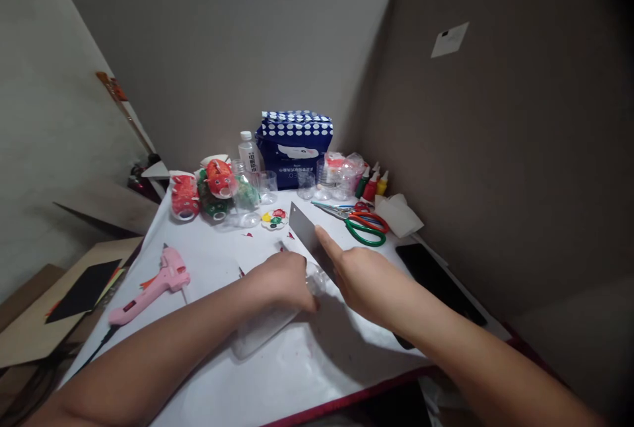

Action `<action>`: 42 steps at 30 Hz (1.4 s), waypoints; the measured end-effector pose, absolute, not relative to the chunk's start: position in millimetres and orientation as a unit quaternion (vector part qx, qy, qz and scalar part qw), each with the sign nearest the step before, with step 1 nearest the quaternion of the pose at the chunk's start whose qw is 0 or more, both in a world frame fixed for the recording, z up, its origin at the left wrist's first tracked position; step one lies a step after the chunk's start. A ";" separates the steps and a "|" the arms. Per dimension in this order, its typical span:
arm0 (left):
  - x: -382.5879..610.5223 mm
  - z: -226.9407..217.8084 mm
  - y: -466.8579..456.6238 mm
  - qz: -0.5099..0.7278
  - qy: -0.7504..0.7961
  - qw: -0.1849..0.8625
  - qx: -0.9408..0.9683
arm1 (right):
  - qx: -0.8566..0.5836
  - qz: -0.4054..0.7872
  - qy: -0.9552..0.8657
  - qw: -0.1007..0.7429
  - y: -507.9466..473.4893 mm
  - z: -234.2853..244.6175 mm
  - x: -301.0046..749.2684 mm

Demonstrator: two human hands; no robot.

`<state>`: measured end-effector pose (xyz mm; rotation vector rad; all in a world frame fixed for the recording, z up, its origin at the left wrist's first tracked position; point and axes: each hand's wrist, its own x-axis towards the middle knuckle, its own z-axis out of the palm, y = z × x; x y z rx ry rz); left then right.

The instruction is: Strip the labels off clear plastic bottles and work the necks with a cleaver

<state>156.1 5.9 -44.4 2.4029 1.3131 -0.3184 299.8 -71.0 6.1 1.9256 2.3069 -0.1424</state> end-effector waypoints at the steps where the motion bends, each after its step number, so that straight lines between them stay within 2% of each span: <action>1: 155.2 -45.3 7.1 -0.115 0.466 0.205 0.853 | 0.637 -0.040 0.767 0.064 -69.2 5.3 297.9; 4: 152.8 -48.1 10.1 -0.112 0.466 0.213 0.851 | 0.635 -0.044 0.768 0.066 -77.1 -2.1 301.3; 10: 151.8 -48.2 12.1 -0.121 0.470 0.214 0.848 | 0.641 -0.124 0.750 0.106 -122.0 -18.3 330.9; 14: 152.7 -50.3 13.6 -0.102 0.459 0.199 0.860 | 0.653 -0.115 0.739 0.121 -122.9 -12.2 332.8; 23: 155.2 -48.8 14.6 -0.119 0.458 0.204 0.857 | 0.633 -0.045 0.772 0.039 -72.3 -2.3 306.2; 33: 153.0 -52.1 17.5 -0.120 0.449 0.201 0.862 | 0.650 -0.112 0.748 0.072 -136.2 -24.8 344.7; 37: 154.9 -49.8 16.1 -0.117 0.453 0.179 0.865 | 0.644 -0.099 0.754 0.074 -110.6 -13.2 328.8; 42: 154.7 -48.2 14.6 -0.124 0.460 0.189 0.858 | 0.628 -0.045 0.777 0.029 -75.4 -2.6 310.1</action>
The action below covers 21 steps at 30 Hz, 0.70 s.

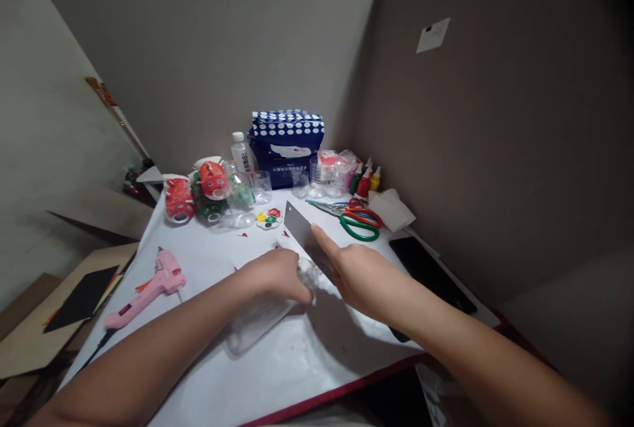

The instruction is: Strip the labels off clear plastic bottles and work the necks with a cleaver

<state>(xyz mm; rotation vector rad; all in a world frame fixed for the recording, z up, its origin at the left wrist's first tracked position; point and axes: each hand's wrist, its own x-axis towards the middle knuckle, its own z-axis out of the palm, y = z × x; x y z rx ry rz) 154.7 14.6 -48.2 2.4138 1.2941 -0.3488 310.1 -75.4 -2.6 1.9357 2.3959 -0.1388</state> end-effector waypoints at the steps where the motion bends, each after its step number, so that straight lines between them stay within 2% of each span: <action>1: 154.2 -48.2 14.5 -0.125 0.461 0.200 0.855 | 0.628 -0.044 0.777 0.027 -74.5 -2.7 309.9; 4: 152.7 -48.8 13.6 -0.117 0.461 0.204 0.855 | 0.631 -0.071 0.771 0.047 -85.1 -4.0 316.0; 11: 152.4 -50.7 12.7 -0.112 0.462 0.205 0.856 | 0.644 -0.129 0.734 0.172 -121.0 0.3 328.5; 13: 153.3 -51.0 12.3 -0.113 0.460 0.192 0.859 | 0.645 -0.116 0.738 0.160 -115.0 1.2 324.5; 17: 154.3 -50.3 10.9 -0.113 0.468 0.178 0.858 | 0.644 -0.075 0.757 0.082 -84.9 2.8 310.9; 21: 153.7 -49.3 11.5 -0.110 0.461 0.197 0.858 | 0.641 -0.051 0.765 0.032 -69.3 0.2 301.2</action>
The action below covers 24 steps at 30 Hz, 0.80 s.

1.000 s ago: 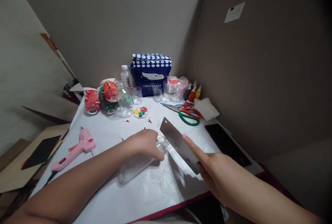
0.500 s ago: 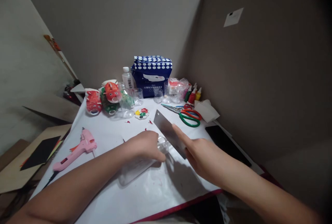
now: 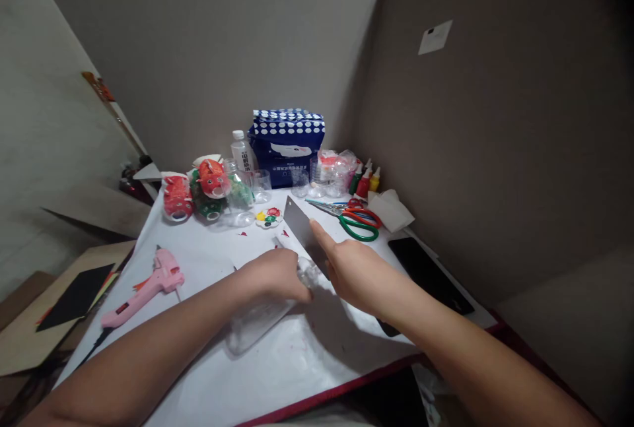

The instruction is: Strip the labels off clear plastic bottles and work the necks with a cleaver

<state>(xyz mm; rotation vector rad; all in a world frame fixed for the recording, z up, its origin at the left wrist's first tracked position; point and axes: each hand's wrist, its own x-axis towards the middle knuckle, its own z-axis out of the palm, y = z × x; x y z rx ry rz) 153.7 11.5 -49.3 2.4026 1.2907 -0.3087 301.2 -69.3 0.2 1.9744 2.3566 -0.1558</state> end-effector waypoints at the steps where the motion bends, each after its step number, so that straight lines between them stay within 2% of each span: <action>1: 153.4 -49.4 11.6 -0.111 0.460 0.198 0.858 | 0.642 -0.049 0.765 0.030 -71.6 -2.5 301.1; 8: 151.6 -52.7 11.7 -0.104 0.462 0.199 0.858 | 0.647 -0.102 0.750 0.093 -122.0 -22.8 322.7; 15: 155.8 -49.3 10.3 -0.118 0.470 0.178 0.857 | 0.641 -0.084 0.751 0.134 -107.0 1.4 314.8; 19: 158.0 -46.1 6.5 -0.108 0.476 0.148 0.860 | 0.638 -0.033 0.765 0.084 -81.4 7.9 300.9; 24: 154.6 -48.1 10.9 -0.118 0.464 0.189 0.857 | 0.643 -0.044 0.763 0.052 -79.4 1.8 302.6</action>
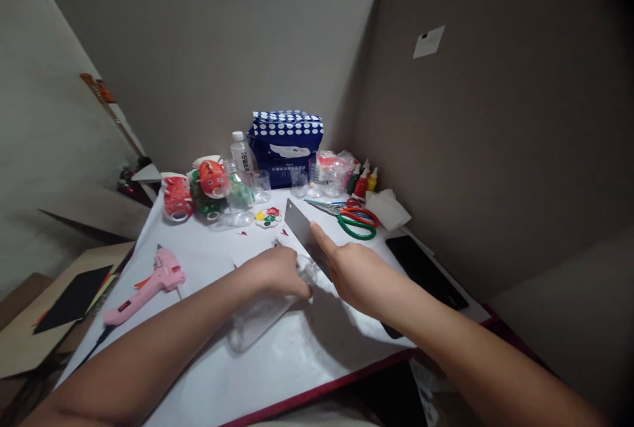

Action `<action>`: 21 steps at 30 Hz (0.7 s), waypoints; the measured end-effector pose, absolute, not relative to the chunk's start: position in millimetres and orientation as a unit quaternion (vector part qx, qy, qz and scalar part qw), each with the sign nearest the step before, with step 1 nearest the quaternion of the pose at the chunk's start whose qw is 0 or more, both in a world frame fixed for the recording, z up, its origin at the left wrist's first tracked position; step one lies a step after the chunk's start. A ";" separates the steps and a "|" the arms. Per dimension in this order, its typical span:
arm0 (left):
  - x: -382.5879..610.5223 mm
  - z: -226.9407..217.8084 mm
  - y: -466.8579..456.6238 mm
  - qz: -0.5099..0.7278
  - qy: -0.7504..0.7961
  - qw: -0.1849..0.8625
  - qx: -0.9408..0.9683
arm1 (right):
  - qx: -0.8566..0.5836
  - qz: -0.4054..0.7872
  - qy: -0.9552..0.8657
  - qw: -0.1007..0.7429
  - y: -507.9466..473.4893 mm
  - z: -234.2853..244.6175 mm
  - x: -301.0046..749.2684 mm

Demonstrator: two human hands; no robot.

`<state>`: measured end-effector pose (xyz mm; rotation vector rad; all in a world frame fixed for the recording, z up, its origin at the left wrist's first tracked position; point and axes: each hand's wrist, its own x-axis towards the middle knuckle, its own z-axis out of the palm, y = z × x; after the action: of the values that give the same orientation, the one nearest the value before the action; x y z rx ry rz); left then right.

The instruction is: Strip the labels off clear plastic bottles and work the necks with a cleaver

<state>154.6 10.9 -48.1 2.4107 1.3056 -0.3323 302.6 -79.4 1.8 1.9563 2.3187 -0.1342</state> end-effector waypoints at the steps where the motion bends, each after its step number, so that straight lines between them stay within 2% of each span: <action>1: 153.7 -49.0 11.8 -0.116 0.464 0.188 0.858 | 0.646 -0.055 0.759 0.053 -85.2 -1.2 306.1; 8: 151.8 -54.5 15.6 -0.111 0.458 0.205 0.858 | 0.649 -0.096 0.748 0.100 -137.0 -16.9 327.4; 12: 154.6 -53.2 14.7 -0.113 0.463 0.181 0.860 | 0.633 -0.067 0.760 0.129 -119.0 -7.9 316.2; 15: 155.5 -51.4 12.4 -0.110 0.463 0.160 0.865 | 0.634 -0.036 0.768 0.082 -85.1 0.3 307.4; 18: 154.4 -50.4 12.3 -0.115 0.465 0.183 0.858 | 0.628 -0.034 0.777 0.023 -61.7 3.8 304.4; 21: 152.9 -49.8 14.0 -0.120 0.464 0.194 0.856 | 0.631 -0.034 0.775 0.020 -66.8 -2.1 305.9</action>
<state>152.9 14.0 -49.8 2.4002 1.3023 -0.3376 305.9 -66.8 -2.1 1.9579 2.4036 -0.1052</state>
